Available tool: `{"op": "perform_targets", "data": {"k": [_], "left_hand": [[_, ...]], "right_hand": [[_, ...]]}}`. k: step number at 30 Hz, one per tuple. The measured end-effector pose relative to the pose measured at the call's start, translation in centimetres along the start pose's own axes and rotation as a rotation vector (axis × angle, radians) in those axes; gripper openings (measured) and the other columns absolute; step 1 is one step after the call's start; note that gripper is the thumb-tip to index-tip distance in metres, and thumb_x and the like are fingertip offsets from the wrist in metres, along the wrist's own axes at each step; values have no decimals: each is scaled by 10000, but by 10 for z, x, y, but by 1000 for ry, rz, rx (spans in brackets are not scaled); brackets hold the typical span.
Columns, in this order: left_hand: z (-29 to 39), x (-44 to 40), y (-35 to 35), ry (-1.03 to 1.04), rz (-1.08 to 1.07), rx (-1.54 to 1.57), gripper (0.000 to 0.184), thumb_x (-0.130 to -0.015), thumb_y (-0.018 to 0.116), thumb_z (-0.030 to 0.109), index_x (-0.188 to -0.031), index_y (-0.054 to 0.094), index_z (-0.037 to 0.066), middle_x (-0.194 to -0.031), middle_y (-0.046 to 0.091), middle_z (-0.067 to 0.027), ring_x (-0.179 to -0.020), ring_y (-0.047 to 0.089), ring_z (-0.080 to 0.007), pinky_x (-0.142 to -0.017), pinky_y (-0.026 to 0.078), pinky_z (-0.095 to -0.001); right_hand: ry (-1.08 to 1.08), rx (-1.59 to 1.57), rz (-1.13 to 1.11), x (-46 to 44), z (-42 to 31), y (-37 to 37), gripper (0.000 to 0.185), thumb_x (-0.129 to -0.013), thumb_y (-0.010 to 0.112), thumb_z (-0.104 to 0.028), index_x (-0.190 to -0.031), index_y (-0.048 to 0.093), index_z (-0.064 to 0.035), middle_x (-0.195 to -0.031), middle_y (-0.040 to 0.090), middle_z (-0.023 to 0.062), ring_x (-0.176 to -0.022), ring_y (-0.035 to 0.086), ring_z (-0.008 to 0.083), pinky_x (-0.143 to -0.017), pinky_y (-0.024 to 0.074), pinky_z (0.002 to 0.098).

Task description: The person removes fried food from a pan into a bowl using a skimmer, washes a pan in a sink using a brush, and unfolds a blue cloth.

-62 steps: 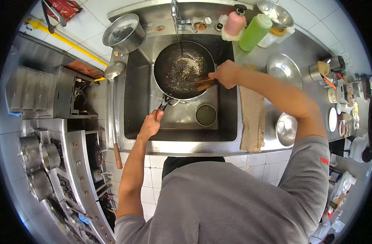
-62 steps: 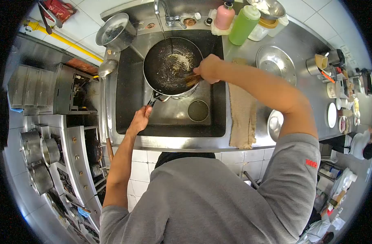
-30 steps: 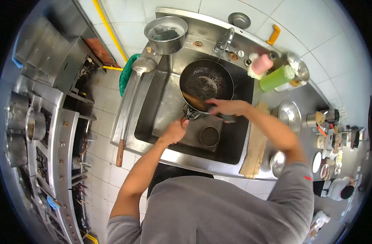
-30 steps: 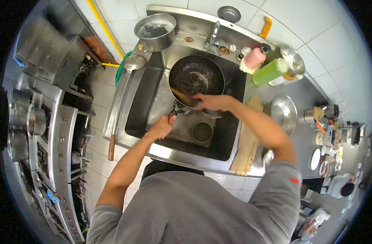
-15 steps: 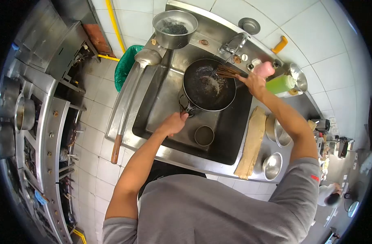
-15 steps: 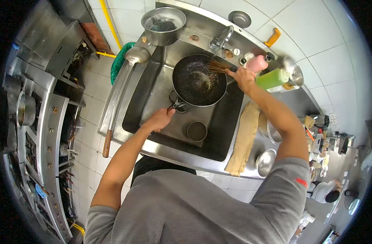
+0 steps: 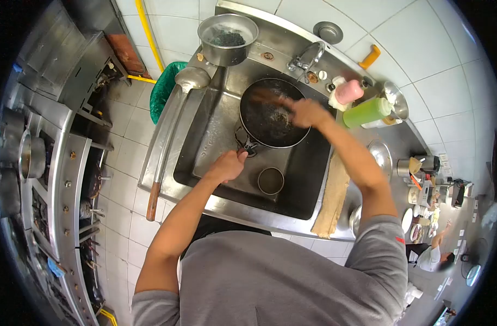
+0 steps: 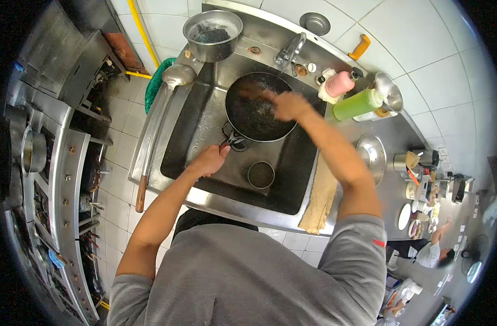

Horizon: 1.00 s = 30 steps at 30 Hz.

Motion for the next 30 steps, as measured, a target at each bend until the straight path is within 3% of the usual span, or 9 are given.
{"op": "perform_targets", "data": {"k": [5,8,11,14,19,21,23,25,30], "left_hand": [[-13,-12,9,45,65,51,554,-947,396,447,-1027,612,-58,-813,658,-217,-589,640,-324,-581,528,-395],[-7,-8,12,125,84,42,533,-968,367,443,-944,588,-42,-615,589,-167,-469,588,-272,-499,494,-403],[-3,-6,8,11,-9,63,556,-947,400,432,-1046,600,-78,-798,653,-237,-575,636,-314,-570,512,-419],[-10,-16,12,69,27,28,519,-965,373,440,-980,588,-32,-624,585,-163,-461,575,-259,-479,488,-400],[-3,0,12,66,77,30,557,-948,397,441,-1023,619,-64,-792,651,-231,-577,638,-310,-530,518,-401],[0,-2,13,41,72,35,543,-946,400,444,-1042,622,-42,-809,660,-217,-583,641,-313,-538,525,-394],[2,0,10,49,77,29,547,-946,399,446,-1033,622,-46,-806,660,-214,-584,641,-315,-536,525,-394],[3,2,6,48,91,16,552,-946,398,448,-1024,622,-50,-803,661,-211,-585,642,-317,-534,525,-394],[-4,0,14,31,105,-7,566,-947,398,445,-996,625,-70,-829,657,-244,-646,656,-335,-642,532,-419]], "right_hand": [[-21,-91,-456,68,-31,53,675,-861,502,-305,-1453,226,-138,-1130,609,227,-992,613,388,-850,499,430],[265,62,-348,48,49,72,698,-851,515,-299,-1460,212,-143,-1103,620,228,-981,620,379,-832,506,446],[247,-128,69,19,16,21,607,-857,555,-308,-1385,312,-135,-977,640,255,-941,624,395,-786,508,486],[-19,-508,-166,35,-43,51,675,-885,525,-339,-1455,194,-193,-988,613,313,-965,607,412,-865,468,478],[107,-74,-506,85,21,65,757,-864,535,-325,-1483,107,-246,-1165,579,257,-1061,570,420,-910,459,458],[337,24,-133,54,67,65,740,-849,545,-318,-1476,160,-235,-1102,609,251,-1033,597,378,-881,479,447],[196,-149,45,29,50,33,731,-853,555,-338,-1464,193,-164,-1070,634,220,-911,633,379,-820,494,467],[27,-702,-133,18,3,39,738,-850,562,-348,-1459,196,-147,-995,639,256,-914,627,392,-813,492,466],[-58,-145,-353,65,-16,59,769,-803,588,-311,-1463,219,-175,-1003,641,245,-970,616,386,-826,495,418]]}}
Point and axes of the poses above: each hand's wrist, its own x-axis away from the middle knuckle, its own y-axis out of the palm, z = x × y, the point moved 6 cm from there along -x, towards the middle knuckle
